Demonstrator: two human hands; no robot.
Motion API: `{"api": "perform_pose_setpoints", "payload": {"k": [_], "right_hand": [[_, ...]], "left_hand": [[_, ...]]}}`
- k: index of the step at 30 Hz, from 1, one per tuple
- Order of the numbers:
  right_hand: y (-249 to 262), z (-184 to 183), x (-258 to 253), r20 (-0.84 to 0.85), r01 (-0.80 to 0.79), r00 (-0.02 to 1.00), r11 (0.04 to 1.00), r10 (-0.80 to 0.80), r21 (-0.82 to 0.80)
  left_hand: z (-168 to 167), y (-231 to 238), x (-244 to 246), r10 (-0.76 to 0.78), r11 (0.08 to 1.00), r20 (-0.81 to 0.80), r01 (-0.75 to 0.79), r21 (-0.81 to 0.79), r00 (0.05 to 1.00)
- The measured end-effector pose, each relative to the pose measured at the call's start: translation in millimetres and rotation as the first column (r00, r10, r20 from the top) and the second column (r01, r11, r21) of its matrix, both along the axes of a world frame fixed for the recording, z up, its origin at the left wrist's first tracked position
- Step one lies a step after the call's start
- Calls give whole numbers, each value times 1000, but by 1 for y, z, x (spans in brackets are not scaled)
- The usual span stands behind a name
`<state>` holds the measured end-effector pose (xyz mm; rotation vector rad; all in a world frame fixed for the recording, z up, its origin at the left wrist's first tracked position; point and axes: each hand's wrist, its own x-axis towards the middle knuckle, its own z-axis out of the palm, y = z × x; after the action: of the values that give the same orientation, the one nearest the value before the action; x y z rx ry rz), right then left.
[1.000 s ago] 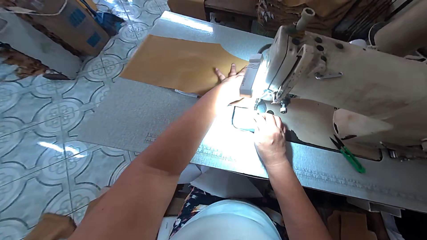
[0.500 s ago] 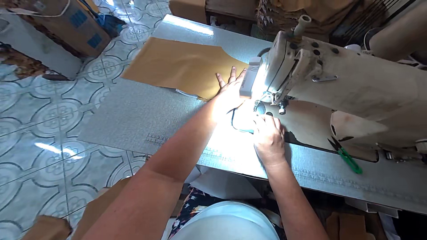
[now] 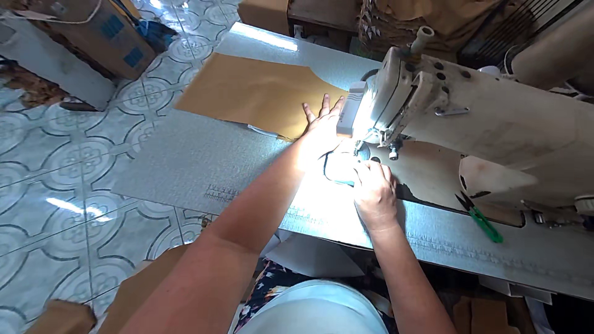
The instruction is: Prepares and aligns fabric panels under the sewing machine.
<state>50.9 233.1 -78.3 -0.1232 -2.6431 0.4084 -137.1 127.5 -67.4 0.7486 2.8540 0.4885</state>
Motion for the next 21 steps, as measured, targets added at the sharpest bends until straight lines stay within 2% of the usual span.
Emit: {"api": "perform_pose_setpoints", "payload": {"k": [6,9,12,15,19,21], "right_hand": [[0,1,0,6,6,1000,1000,-6,-2],[1,1,0,-7,1,1000,1000,-1,-6],[2,0,-1,-3,3,1000,1000,-3,-10],[3,0,-1,-13,0,1000,1000,0,5],[2,-1,-2,-39,6,999,1000,-5,25],[2,-1,-2,-36,0,999,1000,1,31]], "left_hand": [[1,1,-4,-17,999,7,17,-40,1000],[26,0,3,-35,999,115,36,-9,993],[47,3,15,-28,999,134,25,21,991],[35,13,12,12,999,5,-12,-39,1000],[26,12,10,-63,998,-66,63,-2,996],[23,6,13,-69,994,-129,79,72,989]]}}
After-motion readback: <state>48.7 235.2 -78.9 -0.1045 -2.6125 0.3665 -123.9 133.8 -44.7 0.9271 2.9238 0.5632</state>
